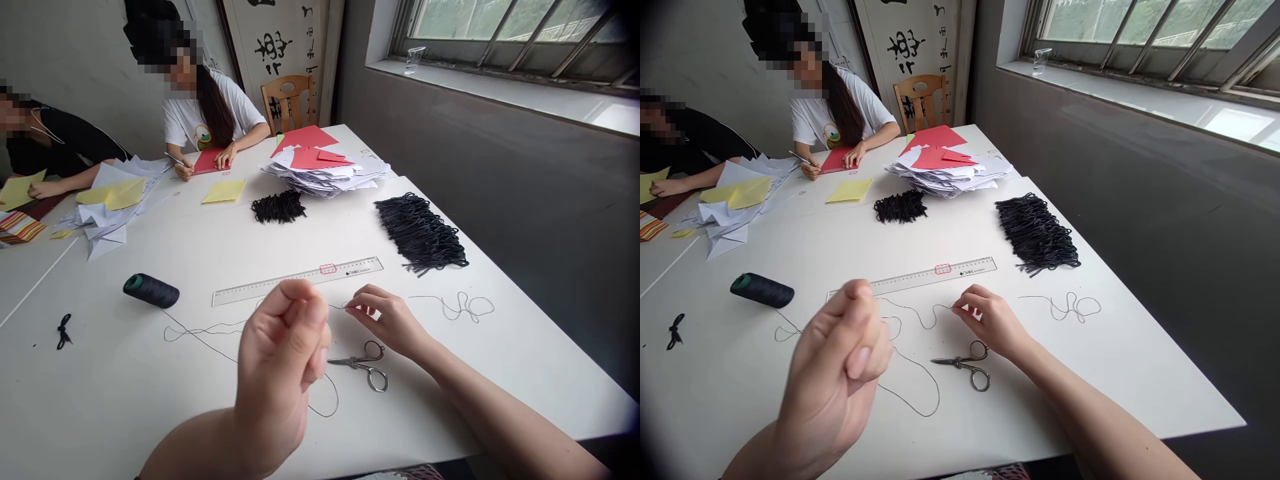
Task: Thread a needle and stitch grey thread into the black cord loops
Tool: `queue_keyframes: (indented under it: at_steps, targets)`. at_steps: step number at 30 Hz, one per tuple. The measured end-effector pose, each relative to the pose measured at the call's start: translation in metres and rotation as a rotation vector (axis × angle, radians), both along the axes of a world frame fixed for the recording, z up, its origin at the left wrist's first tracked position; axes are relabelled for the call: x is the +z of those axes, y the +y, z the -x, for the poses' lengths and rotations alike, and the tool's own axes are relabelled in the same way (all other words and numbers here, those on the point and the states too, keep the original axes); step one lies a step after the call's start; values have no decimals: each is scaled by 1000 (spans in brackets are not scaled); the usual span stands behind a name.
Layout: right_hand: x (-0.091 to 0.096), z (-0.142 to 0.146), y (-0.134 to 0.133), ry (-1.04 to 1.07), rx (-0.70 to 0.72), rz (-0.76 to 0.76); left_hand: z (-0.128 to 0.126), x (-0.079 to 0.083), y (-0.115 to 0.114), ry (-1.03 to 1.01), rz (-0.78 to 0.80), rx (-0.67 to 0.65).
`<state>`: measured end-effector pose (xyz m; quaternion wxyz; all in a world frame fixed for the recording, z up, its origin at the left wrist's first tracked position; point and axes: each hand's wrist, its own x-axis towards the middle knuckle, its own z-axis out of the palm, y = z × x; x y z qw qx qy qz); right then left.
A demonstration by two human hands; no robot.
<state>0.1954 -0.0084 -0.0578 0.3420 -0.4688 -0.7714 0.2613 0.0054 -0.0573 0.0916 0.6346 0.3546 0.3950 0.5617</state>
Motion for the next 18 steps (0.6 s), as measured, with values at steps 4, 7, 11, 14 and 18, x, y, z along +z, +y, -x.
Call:
queue_keyframes:
  at_steps: [4,7,11,14,18]
  targets:
    - [1,0,0,4,-4,6,-5,-6,2,-39,47,-120]
    - [3,1,-1,5,-1,17,-5,-10,-1,-49,57,-153]
    - [4,0,-2,-5,2,23,-7,-10,-4,-82,50,-197]
    - [4,0,-2,-8,-2,25,-9,-8,-5,-121,32,-231]
    - [4,0,-2,-12,1,22,-13,-6,-5,-144,36,-254]
